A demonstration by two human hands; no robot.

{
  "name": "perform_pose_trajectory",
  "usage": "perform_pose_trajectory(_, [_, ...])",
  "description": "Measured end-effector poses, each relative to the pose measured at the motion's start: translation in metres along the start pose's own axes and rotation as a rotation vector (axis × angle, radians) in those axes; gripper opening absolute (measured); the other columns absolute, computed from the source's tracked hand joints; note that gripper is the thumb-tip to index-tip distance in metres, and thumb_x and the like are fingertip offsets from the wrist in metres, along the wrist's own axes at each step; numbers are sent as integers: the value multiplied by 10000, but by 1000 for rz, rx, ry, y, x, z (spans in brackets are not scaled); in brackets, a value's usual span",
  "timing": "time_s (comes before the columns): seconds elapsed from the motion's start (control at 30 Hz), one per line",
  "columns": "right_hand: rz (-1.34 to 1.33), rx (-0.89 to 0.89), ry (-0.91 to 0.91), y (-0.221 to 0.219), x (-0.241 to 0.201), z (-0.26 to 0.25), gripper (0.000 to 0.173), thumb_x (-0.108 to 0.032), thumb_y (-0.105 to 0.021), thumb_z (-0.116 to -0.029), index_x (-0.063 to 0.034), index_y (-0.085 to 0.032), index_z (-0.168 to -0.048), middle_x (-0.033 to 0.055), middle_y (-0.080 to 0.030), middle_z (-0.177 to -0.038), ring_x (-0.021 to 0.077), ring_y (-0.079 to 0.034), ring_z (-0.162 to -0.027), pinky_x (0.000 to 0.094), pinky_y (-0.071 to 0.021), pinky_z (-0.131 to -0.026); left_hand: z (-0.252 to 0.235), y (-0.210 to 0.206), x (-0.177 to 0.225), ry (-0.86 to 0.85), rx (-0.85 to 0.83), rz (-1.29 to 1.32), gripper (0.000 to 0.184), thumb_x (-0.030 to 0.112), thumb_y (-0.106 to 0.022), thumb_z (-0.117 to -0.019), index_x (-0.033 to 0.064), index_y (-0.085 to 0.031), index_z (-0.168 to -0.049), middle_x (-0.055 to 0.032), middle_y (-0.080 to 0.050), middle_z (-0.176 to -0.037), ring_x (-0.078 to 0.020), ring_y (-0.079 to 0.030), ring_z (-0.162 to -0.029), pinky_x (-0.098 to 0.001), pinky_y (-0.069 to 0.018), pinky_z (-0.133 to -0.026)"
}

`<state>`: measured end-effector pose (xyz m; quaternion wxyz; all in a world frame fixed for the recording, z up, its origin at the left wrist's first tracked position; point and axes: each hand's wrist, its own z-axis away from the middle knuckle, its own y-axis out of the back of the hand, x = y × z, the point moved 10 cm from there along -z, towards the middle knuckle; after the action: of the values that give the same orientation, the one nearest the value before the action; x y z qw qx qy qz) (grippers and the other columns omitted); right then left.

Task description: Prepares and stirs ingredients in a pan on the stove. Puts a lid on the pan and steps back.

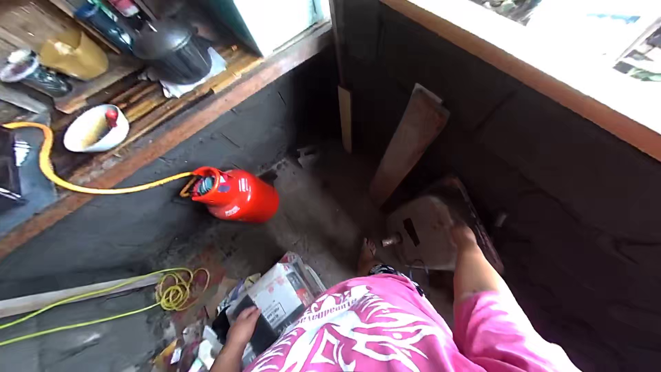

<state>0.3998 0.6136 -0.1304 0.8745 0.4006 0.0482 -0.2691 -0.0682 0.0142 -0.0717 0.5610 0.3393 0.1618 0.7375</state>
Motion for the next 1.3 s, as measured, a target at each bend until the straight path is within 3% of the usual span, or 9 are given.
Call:
perform_pose_trajectory(0.17, [-57, -336, -146, -50, -6, -5, 419, -256, -478, -1097, 20, -535, -1407, 262, -624, -1288, 341, -659, -1024, 493, -540, -871, -46, 4, 194, -222, -32, 9, 458, 318, -585, -1045, 76, -557, -1433, -151, -637, -1371, -285, -612, -1273, -529, -458, -1104])
perform_pose_trajectory(0.27, [119, -361, -73, -64, -30, -38, 423, -194, -530, -1079, 31, -511, -1436, 289, -594, -1353, 387, -643, -1126, 541, -524, -937, -43, -21, 242, -289, -140, 30, 451, 304, -604, -1028, 87, -568, -1422, -144, -658, -1328, -267, -636, -1232, -506, -482, -1085])
perform_pose_trajectory(0.47, [254, -92, -9, -14, -73, -63, 426, -270, -597, -1036, 59, -632, -1305, 288, -634, -1325, 410, -622, -1236, 589, -490, -1051, -31, -87, 175, -285, -463, -547, 432, 374, -477, -1076, 156, -583, -1433, -132, -586, -1452, -352, -508, -1380, -685, -307, -1133])
perform_pose_trajectory(0.6, [206, 80, -74, 10, -64, -52, 546, -402, -614, -1016, 59, -634, -1308, 299, -621, -1351, 443, -578, -1303, 630, -444, -1101, -93, -127, 100, -303, -466, -526, 423, 437, -442, -1074, 233, -603, -1408, -43, -616, -1430, -266, -554, -1347, -585, -420, -1116])
perform_pose_trajectory(0.7, [-108, 90, -219, -14, -37, -50, 578, -433, -536, -1063, 67, -602, -1347, 298, -614, -1365, 432, -591, -1289, 625, -454, -1081, -112, -114, 122, -513, -623, -595, 430, 365, -473, -1075, 83, -626, -1361, -183, -657, -1327, -374, -614, -1247, -614, -472, -1041])
perform_pose_trajectory(0.9, [-58, -430, -253, -126, -33, 15, 421, -407, -432, -1107, -44, -641, -1065, -7, -423, -626, 100, -369, -470, 278, -370, -450, -115, -7, 261, -307, -478, -745, 502, 439, -511, -1046, 120, -559, -1430, -171, -632, -1370, -345, -588, -1300, -605, -437, -1092])
perform_pose_trajectory(1.1, [221, -557, -113, -135, -183, 150, 246, -215, -491, -1087, -19, -638, -1104, 23, -537, -817, 86, -460, -667, 274, -440, -637, -138, 49, 264, -359, -566, -618, 456, 386, -512, -1063, 84, -586, -1397, -205, -630, -1352, -372, -592, -1283, -611, -436, -1077])
perform_pose_trajectory(1.23, [568, -407, 330, -220, -249, 42, 344, -290, -628, -1023, 9, -717, -1166, 177, -730, -1085, 267, -692, -997, 487, -557, -904, -141, 97, 204, -377, -529, -591, 341, 175, -503, -1061, 8, -607, -1340, -244, -636, -1316, -408, -594, -1259, -611, -442, -1061])
perform_pose_trajectory(1.3, [710, -363, 482, -257, -310, 12, 450, -328, -593, -1049, 41, -669, -1294, 270, -650, -1340, 406, -592, -1309, 600, -429, -1128, -152, 123, 151, -185, -481, -568, 392, 269, -500, -1074, -28, -615, -1302, -263, -634, -1306, -419, -592, -1256, -617, -440, -1052])
